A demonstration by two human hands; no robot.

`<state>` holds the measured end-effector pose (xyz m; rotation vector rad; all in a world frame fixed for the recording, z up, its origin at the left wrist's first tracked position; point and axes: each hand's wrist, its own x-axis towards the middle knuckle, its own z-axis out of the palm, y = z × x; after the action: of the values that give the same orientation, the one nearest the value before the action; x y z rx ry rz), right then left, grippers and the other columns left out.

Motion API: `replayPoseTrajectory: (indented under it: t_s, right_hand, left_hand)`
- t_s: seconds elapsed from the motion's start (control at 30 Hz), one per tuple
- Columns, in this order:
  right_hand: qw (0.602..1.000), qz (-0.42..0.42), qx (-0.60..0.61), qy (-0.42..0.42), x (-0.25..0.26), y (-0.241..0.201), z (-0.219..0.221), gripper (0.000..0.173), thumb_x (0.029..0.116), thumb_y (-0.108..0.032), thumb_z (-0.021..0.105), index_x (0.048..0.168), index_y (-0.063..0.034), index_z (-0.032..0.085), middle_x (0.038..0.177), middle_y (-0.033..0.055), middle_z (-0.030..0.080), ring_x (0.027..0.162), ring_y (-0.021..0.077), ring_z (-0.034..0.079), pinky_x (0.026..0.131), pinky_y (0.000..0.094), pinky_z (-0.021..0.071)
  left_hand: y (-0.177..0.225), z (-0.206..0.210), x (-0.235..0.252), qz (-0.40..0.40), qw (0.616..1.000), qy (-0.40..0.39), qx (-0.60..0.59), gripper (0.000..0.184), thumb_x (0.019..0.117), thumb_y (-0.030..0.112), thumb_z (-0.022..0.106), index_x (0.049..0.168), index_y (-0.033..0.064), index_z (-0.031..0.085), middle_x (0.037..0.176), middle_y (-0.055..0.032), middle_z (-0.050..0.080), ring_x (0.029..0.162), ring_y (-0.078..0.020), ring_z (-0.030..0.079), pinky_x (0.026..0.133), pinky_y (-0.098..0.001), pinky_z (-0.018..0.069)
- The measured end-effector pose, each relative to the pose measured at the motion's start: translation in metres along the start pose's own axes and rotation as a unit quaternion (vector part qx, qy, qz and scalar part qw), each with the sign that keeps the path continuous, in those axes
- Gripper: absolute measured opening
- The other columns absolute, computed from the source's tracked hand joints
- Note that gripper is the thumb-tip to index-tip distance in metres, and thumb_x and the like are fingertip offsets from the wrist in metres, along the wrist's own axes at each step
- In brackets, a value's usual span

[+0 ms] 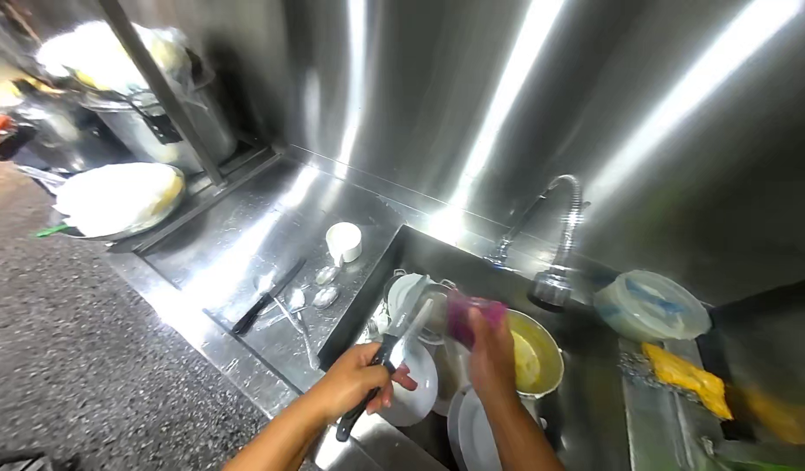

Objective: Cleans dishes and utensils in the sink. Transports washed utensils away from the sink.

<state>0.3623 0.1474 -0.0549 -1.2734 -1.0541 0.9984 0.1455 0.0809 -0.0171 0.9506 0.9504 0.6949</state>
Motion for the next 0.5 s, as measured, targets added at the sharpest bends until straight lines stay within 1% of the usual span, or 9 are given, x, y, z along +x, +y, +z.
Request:
replayPoseTrajectory:
  t_s: [0.03,0.07,0.13,0.17,0.23,0.27,0.33,0.43,0.5]
  right_hand:
    - [0.992,0.088,0.089,-0.018,-0.01,-0.004,0.007,0.043,0.105,-0.018,0.049,0.14,0.0052,0.041,0.113,0.0107,0.062,0.099,0.0125,0.066,0.088,0.0332,0.0576]
    - [0.977,0.149,0.144,-0.043,-0.023,-0.006,0.017,0.044,0.1035,-0.02,0.05,0.14,0.0019,0.039,0.109,0.0086,0.062,0.095,0.0123,0.066,0.084,0.034,0.0591]
    - [0.957,0.215,0.176,-0.083,-0.047,-0.011,0.039,0.042,0.0976,-0.012,0.055,0.135,0.0003,0.041,0.099,0.0069,0.063,0.083,0.0122,0.067,0.072,0.0327,0.0605]
    - [0.955,0.226,0.174,-0.078,-0.053,-0.013,0.048,0.04,0.0965,-0.005,0.059,0.133,0.0018,0.044,0.098,0.0091,0.065,0.079,0.0138,0.067,0.068,0.0326,0.0599]
    - [0.962,0.214,0.167,-0.035,-0.046,-0.014,0.056,0.036,0.0965,0.0,0.059,0.131,0.0026,0.049,0.093,0.0089,0.066,0.075,0.0135,0.067,0.065,0.032,0.0594]
    - [0.965,0.199,0.172,-0.01,-0.037,-0.012,0.054,0.032,0.0977,0.0,0.058,0.129,0.0021,0.051,0.091,0.0077,0.066,0.074,0.0127,0.067,0.065,0.0321,0.0597]
    - [0.971,0.16,0.176,0.034,-0.017,-0.009,0.042,0.033,0.1012,-0.004,0.054,0.133,0.0006,0.05,0.093,0.0046,0.066,0.076,0.0101,0.067,0.069,0.0314,0.0601]
    - [0.974,0.106,0.168,0.107,0.003,-0.01,0.02,0.035,0.102,-0.007,0.054,0.135,0.0008,0.047,0.098,0.0019,0.063,0.081,0.006,0.066,0.074,0.028,0.0598]
    - [0.974,0.086,0.17,0.125,0.003,-0.014,0.012,0.032,0.1001,-0.004,0.055,0.131,0.0005,0.047,0.096,0.0004,0.063,0.08,0.0053,0.067,0.074,0.0263,0.0606]
  left_hand:
    - [0.0,-0.003,0.0,-0.002,1.0,0.008,0.027,0.024,0.0949,0.007,0.045,0.115,0.0052,0.059,0.092,0.0002,0.075,0.054,-0.0009,0.058,0.05,-0.018,0.0485]
    - [-0.001,-0.005,0.001,-0.009,0.998,0.012,0.068,0.025,0.0971,0.008,0.046,0.118,0.0026,0.059,0.088,-0.0003,0.073,0.055,-0.0022,0.058,0.052,-0.0199,0.0503]
    - [-0.006,-0.001,0.004,-0.023,0.987,0.009,0.161,0.027,0.1002,0.011,0.047,0.121,-0.0032,0.058,0.083,-0.005,0.069,0.056,-0.0067,0.059,0.056,-0.0255,0.0522]
    - [-0.009,0.001,0.003,-0.026,0.98,0.003,0.196,0.028,0.1012,0.011,0.048,0.121,-0.0054,0.059,0.083,-0.0081,0.068,0.058,-0.0093,0.059,0.057,-0.0282,0.0522]
    - [-0.011,0.003,-0.005,-0.03,0.966,-0.018,0.255,0.028,0.1021,0.011,0.048,0.121,-0.0069,0.059,0.083,-0.0126,0.068,0.062,-0.0148,0.06,0.063,-0.0336,0.0529]
    - [-0.011,0.0,-0.01,-0.031,0.959,-0.026,0.282,0.027,0.1022,0.011,0.049,0.12,-0.0073,0.06,0.084,-0.0147,0.069,0.064,-0.0182,0.063,0.066,-0.0369,0.0543]
    - [-0.008,-0.012,-0.02,-0.04,0.945,-0.013,0.324,0.027,0.1022,0.012,0.053,0.12,-0.0076,0.06,0.089,-0.0197,0.069,0.071,-0.0261,0.066,0.073,-0.0449,0.0558]
    - [0.001,-0.043,-0.033,-0.068,0.918,0.141,0.365,0.033,0.0999,0.013,0.054,0.126,-0.0048,0.061,0.101,-0.0233,0.068,0.087,-0.0333,0.069,0.084,-0.0514,0.0559]
    - [0.011,-0.071,-0.035,-0.103,0.862,0.263,0.42,0.035,0.0999,0.012,0.053,0.13,-0.0048,0.06,0.111,-0.0259,0.067,0.103,-0.0381,0.067,0.094,-0.0545,0.0521]
